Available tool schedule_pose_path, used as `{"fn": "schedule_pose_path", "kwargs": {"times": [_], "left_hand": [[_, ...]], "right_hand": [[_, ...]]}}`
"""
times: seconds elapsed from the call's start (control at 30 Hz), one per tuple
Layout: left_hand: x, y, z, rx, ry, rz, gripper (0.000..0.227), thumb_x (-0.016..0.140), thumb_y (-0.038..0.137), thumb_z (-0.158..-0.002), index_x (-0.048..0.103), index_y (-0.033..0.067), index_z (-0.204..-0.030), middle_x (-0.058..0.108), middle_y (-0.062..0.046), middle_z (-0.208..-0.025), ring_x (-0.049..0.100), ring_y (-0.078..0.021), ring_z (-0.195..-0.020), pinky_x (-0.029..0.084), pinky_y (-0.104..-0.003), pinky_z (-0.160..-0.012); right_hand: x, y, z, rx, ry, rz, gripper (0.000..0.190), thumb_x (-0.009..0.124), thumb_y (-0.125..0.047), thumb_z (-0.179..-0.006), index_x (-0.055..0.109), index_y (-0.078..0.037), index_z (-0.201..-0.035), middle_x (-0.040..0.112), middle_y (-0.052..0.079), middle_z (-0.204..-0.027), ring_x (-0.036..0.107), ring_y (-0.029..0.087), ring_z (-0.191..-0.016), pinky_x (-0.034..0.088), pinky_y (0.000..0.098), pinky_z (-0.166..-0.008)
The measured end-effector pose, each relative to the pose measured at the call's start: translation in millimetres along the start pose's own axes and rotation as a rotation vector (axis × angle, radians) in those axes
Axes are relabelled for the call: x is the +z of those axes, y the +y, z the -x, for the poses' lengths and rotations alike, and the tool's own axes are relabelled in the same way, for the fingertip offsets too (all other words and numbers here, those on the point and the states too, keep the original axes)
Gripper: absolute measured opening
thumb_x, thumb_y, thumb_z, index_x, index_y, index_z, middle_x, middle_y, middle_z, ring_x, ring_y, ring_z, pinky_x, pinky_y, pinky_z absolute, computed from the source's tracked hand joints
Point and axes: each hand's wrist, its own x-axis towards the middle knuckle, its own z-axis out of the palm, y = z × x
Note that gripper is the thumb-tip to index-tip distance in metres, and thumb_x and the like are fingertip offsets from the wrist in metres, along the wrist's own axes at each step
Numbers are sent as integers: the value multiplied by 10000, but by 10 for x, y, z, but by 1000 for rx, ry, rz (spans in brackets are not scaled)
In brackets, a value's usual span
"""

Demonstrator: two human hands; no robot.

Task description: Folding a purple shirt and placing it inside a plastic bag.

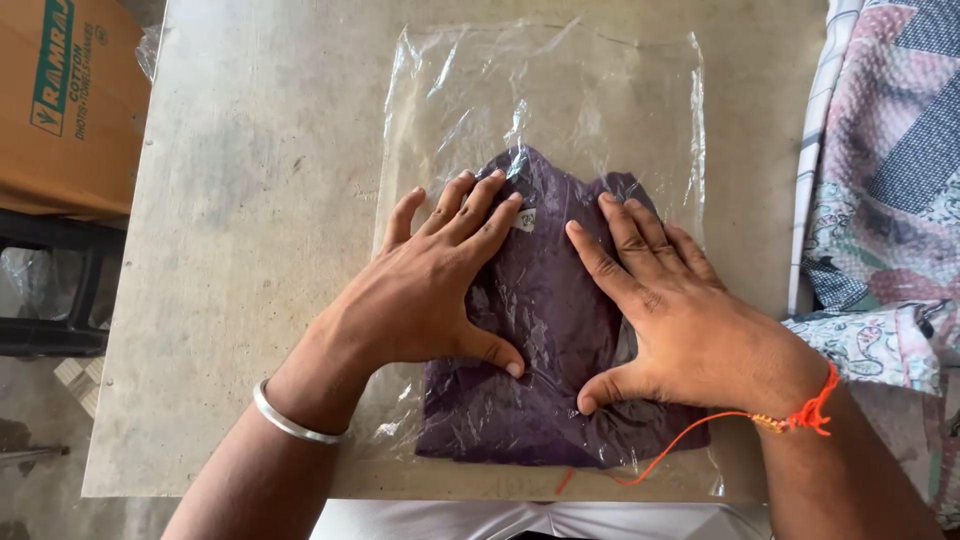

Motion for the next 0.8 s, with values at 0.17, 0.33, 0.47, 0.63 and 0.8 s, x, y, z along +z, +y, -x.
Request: {"fn": "schedule_pose_path", "kwargs": {"times": [0.17,0.33,0.47,0.63,0.8], "left_hand": [[-137,-316,60,-38,403,-76,1036,824,601,-775,423,33,-1543,389,-188,-1605,331,-327,-1494,242,-555,-1191],[-200,-586,108,-409,560,-101,649,771,536,-905,651,39,-1305,676,-164,-1241,685,-252,-962,542,-406,-763],[-229,-509,112,-628,425,-6,438,760,527,-879,792,120,-1037,784,-61,-816,739,-184,-630,559,-363,-537],[-225,-446,114,-615,355,62,433,787,518,-867,811,86,-895,756,-76,-703,702,-188,-593,530,-343,-558],[-277,-450,112,-565,299,157,404,791,493,-850,829,91,-843,714,-43,-610,612,-152,-502,456,-326,-491]], "right_hand": [[-157,76,17,96,376,-252,1156,572,-805,-755,297,-48,-1584,493,190,-1487,455,331,-1409,349,486,-1132],[-142,244,39,567,535,-207,937,594,-704,-884,503,-13,-1509,754,161,-1150,710,357,-1079,543,473,-912],[-116,272,-18,784,387,-87,837,685,-659,-890,574,-26,-1426,741,243,-1071,686,456,-1028,542,529,-851],[-110,171,-31,748,411,-99,736,691,-630,-893,640,-78,-1379,729,269,-1083,684,467,-1035,548,528,-868],[-153,138,-26,707,468,-117,724,697,-602,-880,637,-68,-1365,726,271,-1073,686,466,-1017,547,527,-855]]}}
